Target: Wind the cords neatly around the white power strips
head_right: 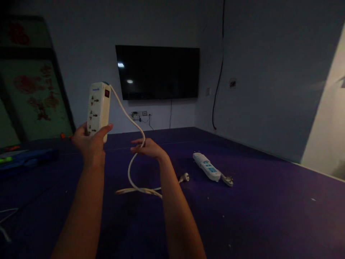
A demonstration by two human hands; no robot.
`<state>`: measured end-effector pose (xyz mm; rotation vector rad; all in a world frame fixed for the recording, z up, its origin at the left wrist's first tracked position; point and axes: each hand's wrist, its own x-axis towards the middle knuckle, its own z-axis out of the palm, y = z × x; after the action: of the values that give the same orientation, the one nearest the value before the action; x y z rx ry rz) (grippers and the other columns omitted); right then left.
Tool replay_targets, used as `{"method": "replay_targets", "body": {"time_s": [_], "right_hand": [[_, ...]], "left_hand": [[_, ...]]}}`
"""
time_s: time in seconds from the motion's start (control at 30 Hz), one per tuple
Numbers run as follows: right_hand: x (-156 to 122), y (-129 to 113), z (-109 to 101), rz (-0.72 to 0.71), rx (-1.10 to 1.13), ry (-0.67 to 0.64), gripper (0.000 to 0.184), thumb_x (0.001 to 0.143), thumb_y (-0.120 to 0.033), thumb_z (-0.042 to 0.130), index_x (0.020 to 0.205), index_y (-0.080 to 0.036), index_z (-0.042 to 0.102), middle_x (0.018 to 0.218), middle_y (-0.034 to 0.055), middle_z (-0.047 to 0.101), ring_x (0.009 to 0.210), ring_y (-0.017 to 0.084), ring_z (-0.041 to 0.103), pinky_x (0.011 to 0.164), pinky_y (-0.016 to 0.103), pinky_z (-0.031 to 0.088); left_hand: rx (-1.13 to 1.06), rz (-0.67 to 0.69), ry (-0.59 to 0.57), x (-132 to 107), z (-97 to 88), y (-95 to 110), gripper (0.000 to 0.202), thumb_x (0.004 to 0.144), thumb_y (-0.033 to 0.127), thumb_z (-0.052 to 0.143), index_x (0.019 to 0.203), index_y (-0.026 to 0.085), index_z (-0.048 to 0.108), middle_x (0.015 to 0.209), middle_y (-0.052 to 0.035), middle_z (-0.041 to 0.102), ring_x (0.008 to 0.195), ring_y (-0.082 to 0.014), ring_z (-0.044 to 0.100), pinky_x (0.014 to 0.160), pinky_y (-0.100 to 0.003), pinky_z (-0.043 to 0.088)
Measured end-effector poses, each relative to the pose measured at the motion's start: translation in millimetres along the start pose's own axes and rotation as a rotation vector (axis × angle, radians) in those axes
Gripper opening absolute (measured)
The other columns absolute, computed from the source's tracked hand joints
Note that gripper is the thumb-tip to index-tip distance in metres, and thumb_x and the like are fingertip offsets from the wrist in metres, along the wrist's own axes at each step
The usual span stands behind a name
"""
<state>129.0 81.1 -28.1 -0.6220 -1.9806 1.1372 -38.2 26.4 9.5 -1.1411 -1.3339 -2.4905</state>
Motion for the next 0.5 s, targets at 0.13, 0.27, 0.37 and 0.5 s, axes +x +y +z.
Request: {"method": "replay_targets", "body": {"time_s": [0.13, 0.27, 0.37, 0.5], "right_hand": [[2, 12, 6, 0.206, -0.221, -0.334, 0.050, 0.068, -0.028, 0.077, 0.114, -0.012, 0.065, 0.075, 0.0021, 0.069, 0.064, 0.010, 0.060, 0.053, 0.018, 0.044], [8, 24, 16, 0.280, -0.333, -0.543, 0.067, 0.061, -0.039, 0.081, 0.121, -0.016, 0.061, 0.077, 0.0004, 0.068, 0.062, 0.008, 0.058, 0.050, 0.016, 0.038], [12, 31, 28, 0.334, -0.364, -0.662, 0.061, 0.057, -0.036, 0.083, 0.112, -0.016, 0.067, 0.073, -0.0026, 0.067, 0.060, 0.007, 0.054, 0.049, 0.016, 0.034], [17, 36, 44, 0.335, -0.353, -0.666, 0.035, 0.059, -0.029, 0.081, 0.089, -0.013, 0.073, 0.063, -0.0062, 0.060, 0.053, 0.004, 0.048, 0.049, 0.016, 0.032]], "left_hand": [[-0.221, -0.087, 0.106, 0, 0.1, 5, 0.048, 0.045, 0.030, 0.079, 0.086, 0.013, 0.062, 0.082, -0.0014, 0.062, 0.075, -0.0177, 0.060, 0.062, -0.029, 0.050], [-0.306, -0.146, 0.149, 7, -6.1, 6, 0.040, 0.044, 0.026, 0.078, 0.079, 0.012, 0.064, 0.078, -0.0001, 0.062, 0.073, -0.0160, 0.059, 0.061, -0.027, 0.048], [-0.348, -0.186, 0.207, 14, -10.9, 3, 0.041, 0.040, 0.022, 0.079, 0.077, 0.011, 0.065, 0.075, 0.0004, 0.061, 0.070, -0.0143, 0.058, 0.058, -0.025, 0.046], [-0.383, -0.237, 0.246, 20, -15.4, 0, 0.041, 0.038, 0.017, 0.079, 0.075, 0.009, 0.065, 0.072, 0.0011, 0.060, 0.068, -0.0128, 0.057, 0.058, -0.024, 0.045]]}}
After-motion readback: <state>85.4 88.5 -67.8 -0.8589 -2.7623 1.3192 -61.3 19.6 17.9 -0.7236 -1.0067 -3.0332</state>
